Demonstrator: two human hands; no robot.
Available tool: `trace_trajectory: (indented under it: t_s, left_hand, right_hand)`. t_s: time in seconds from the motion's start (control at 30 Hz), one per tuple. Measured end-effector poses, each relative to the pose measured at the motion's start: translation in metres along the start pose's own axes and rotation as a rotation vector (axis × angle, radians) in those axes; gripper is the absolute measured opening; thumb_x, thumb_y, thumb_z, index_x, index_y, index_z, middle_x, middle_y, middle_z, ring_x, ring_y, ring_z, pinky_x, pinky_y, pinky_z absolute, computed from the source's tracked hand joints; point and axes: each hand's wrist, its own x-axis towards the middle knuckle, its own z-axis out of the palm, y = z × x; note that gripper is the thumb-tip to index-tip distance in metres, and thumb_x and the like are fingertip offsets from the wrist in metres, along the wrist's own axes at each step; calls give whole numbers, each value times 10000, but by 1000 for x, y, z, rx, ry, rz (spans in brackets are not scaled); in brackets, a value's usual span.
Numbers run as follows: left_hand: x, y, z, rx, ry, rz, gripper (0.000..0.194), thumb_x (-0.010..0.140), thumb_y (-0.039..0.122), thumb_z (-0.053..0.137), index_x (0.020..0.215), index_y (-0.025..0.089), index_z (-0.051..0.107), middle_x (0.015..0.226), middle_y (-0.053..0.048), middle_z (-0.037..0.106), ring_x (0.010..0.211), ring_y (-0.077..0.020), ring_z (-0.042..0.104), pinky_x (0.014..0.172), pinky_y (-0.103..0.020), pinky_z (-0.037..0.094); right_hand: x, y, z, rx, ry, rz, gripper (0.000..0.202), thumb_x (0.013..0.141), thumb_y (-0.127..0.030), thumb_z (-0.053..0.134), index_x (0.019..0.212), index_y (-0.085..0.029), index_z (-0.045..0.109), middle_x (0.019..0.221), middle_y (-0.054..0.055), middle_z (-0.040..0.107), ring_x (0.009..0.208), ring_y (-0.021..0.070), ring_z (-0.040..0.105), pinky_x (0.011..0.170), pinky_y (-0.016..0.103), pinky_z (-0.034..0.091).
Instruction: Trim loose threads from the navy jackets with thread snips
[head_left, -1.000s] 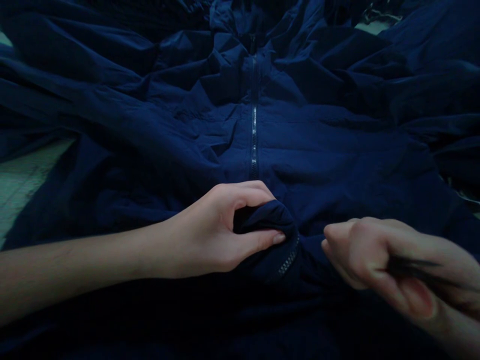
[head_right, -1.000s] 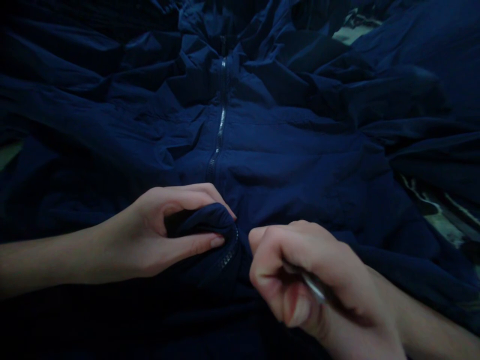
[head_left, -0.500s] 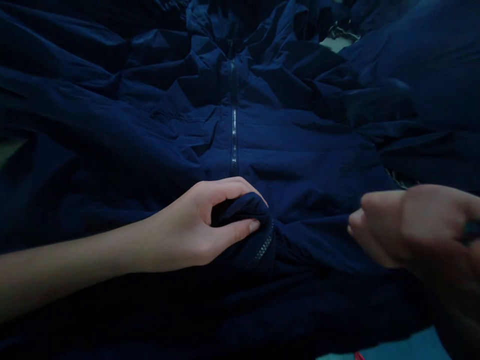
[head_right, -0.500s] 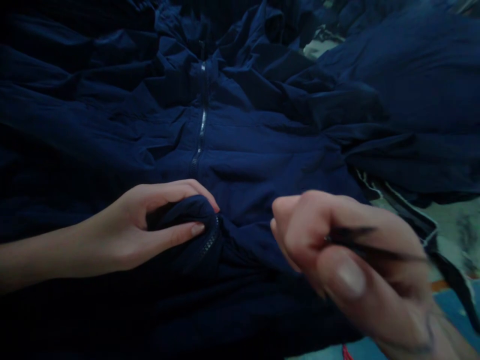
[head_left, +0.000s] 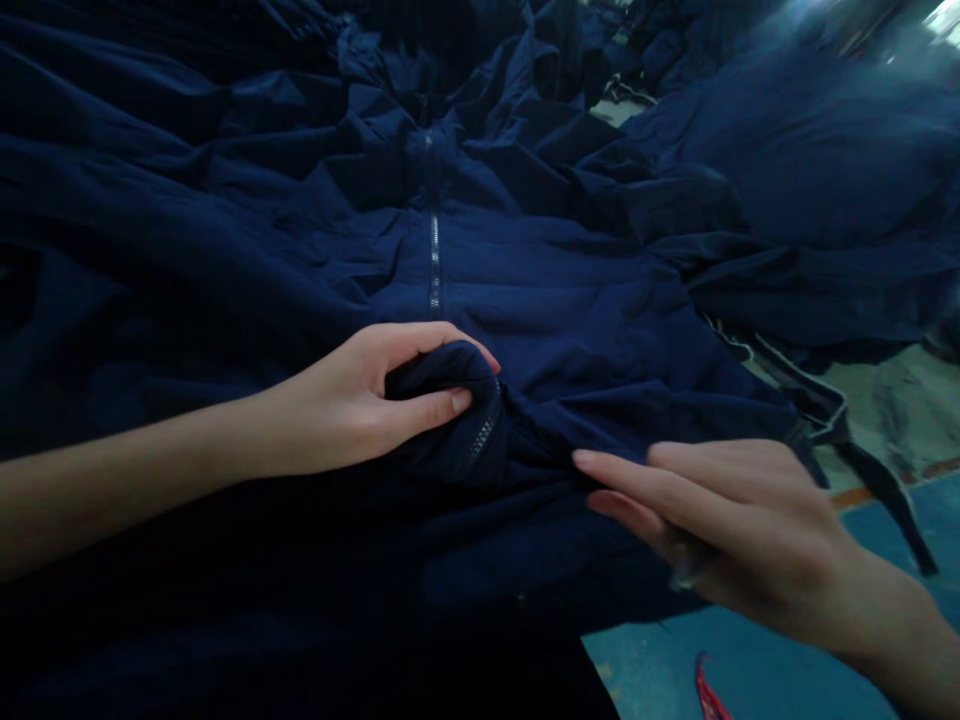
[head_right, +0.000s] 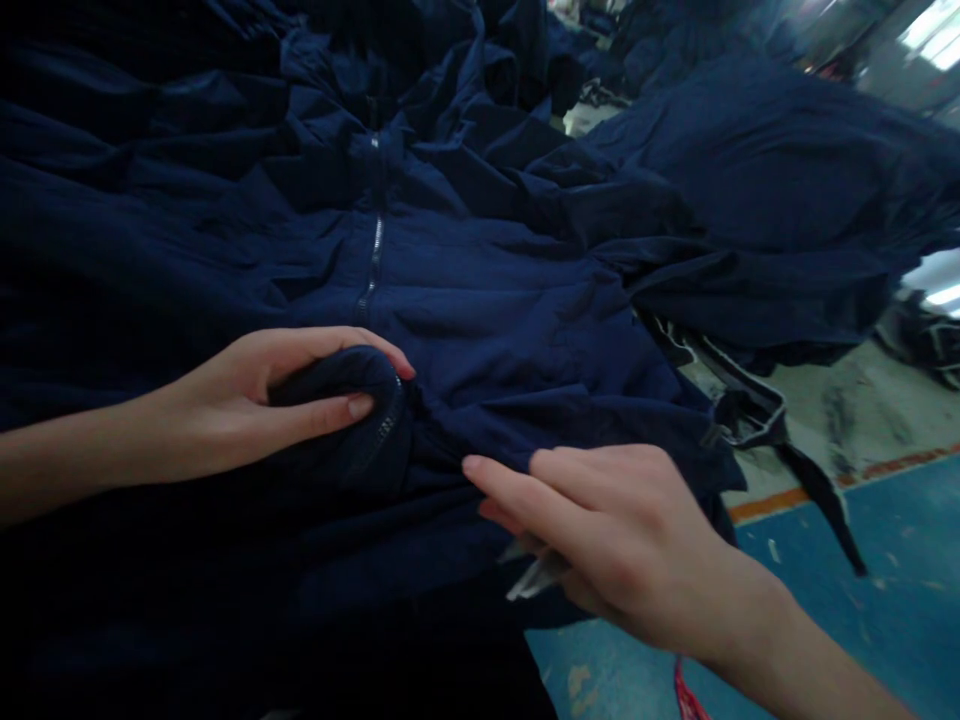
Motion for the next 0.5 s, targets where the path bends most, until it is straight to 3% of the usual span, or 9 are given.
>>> trace_trajectory:
  t_s: [0.07,0.17,0.23,0.37,0.43,0.5]
  left_hand:
    - [0,0,0,12,-13,16,258,943,365,702,1152,220,746,1118,-22,781,1029,-224,714,1006,-308,566]
    - [-1,0,0,-8,-28,36,241,947,323,700,1160,219,743,1122,-21,777,1022,-206,710,987,-280,563]
    - [-2,1,1,-47,-7,47,255,945,282,694,1189,219,735,1130,-19,772,1020,-192,709,972,-258,560]
    - [-3,2,2,-84,45,44,264,941,240,681,1197,205,733,1243,-38,742,1004,-177,707,961,-242,563]
    - [-3,3,2,-101,29,19,247,939,235,680,1176,198,740,1226,-38,747,943,-162,709,920,-231,573]
    - [-2,2,0,-133,10,-6,243,929,228,692,1164,196,744,1144,-28,765,899,-156,711,871,-218,579]
  right_hand:
    - [21,0,14,-16,-21,-92,284,1121,-171,462,1240,-101,710,698,-22,581,555,112,524,512,307,340]
    - [34,-2,20,12,-8,-143,344,1095,-119,414,1047,-88,753,669,2,563,545,129,504,495,321,329]
    - [25,-3,15,96,-9,-102,267,1063,-147,482,998,-134,741,643,-3,561,523,127,505,482,311,342]
    - [-16,4,-8,208,71,134,43,1012,-313,667,1021,-277,689,703,-6,689,590,163,659,534,288,493]
    - [-33,11,-19,210,91,160,213,1048,-418,622,881,-289,648,629,-5,651,545,175,648,489,292,495]
    - [-36,15,-25,245,72,184,269,1058,-411,604,823,-282,622,604,0,615,534,175,632,454,278,482]
